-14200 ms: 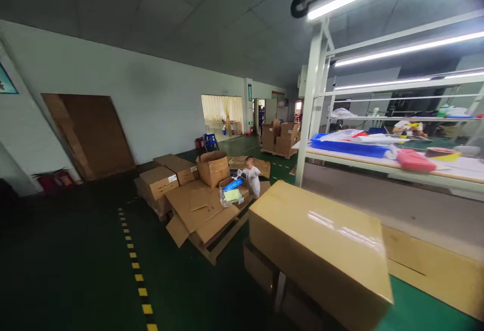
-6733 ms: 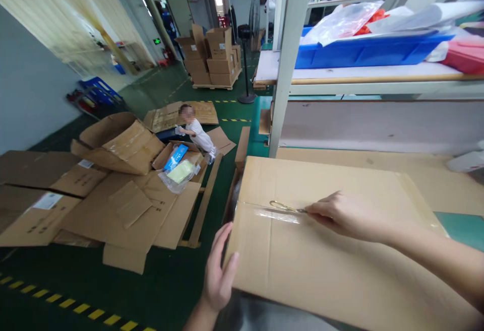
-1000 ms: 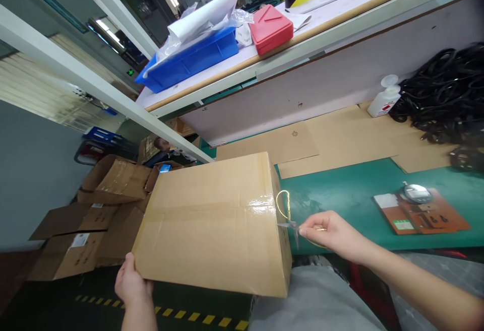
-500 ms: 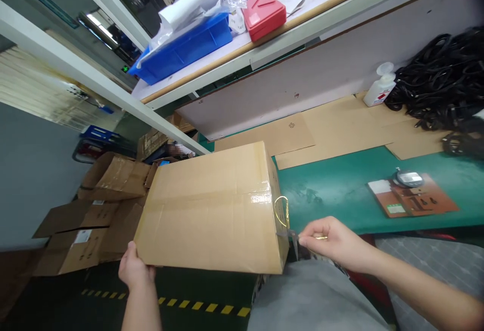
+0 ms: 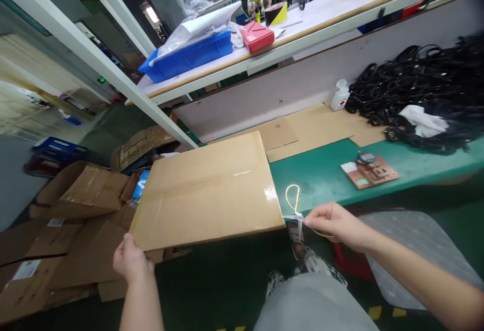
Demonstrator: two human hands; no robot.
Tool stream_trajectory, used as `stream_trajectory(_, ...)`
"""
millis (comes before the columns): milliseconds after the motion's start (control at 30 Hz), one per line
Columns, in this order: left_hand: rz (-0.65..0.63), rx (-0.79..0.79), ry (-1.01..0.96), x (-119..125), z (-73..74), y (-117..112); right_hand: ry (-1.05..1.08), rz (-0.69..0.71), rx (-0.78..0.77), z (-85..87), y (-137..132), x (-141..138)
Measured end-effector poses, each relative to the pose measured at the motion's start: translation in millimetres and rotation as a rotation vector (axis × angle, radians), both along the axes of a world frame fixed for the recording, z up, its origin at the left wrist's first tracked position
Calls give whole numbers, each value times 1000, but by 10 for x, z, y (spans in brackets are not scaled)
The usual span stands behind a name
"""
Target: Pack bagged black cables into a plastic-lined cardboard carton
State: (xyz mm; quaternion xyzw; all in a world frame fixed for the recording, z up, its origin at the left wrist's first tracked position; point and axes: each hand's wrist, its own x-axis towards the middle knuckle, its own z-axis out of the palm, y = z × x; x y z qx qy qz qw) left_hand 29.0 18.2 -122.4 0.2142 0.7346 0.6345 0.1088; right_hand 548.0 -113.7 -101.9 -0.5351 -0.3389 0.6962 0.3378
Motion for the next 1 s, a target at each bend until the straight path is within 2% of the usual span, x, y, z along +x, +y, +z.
stream_trajectory(133, -47, 10, 19, 12, -52, 10, -35, -108, -15, 30, -165, -139)
stream_trajectory(233, -88, -3, 45, 47, -33, -7, -78, -169, 2, 57, -270, -244)
stream_trajectory(367, -117, -50, 136, 88, 154, -109, -195, -172, 140, 164, -277, -184)
stream_trajectory(467, -137, -68, 320, 271, 373, -232, -317, -180, 290, 218, -198, 24)
stream_trajectory(533, -231, -63, 485, 580, 497, -291, -379, -229, 341, 191, -112, 164)
stream_trajectory(567, -337, -65, 551, 800, 543, -302, -380, -261, 342, 161, -56, 215)
stream_trajectory(700, -944, -133, 719, 1923, 644, -189, -167, -339, 216, 24, 243, 268)
stream_trajectory(767, -1172, -218, 776, 2451, 677, -66, -42, -333, 166, -21, 412, 252)
stream_trajectory(833, -1261, -303, 824, 2858, 713, 55, 40, -320, 123, -59, 565, 253)
stream_trajectory(867, -1266, -351, 858, 3012, 731, 103, 64, -312, 97, -82, 628, 265)
stream_trajectory(1000, -1188, -538, 1029, 3362, 791, 201, 116, -253, 19, -196, 785, 362)
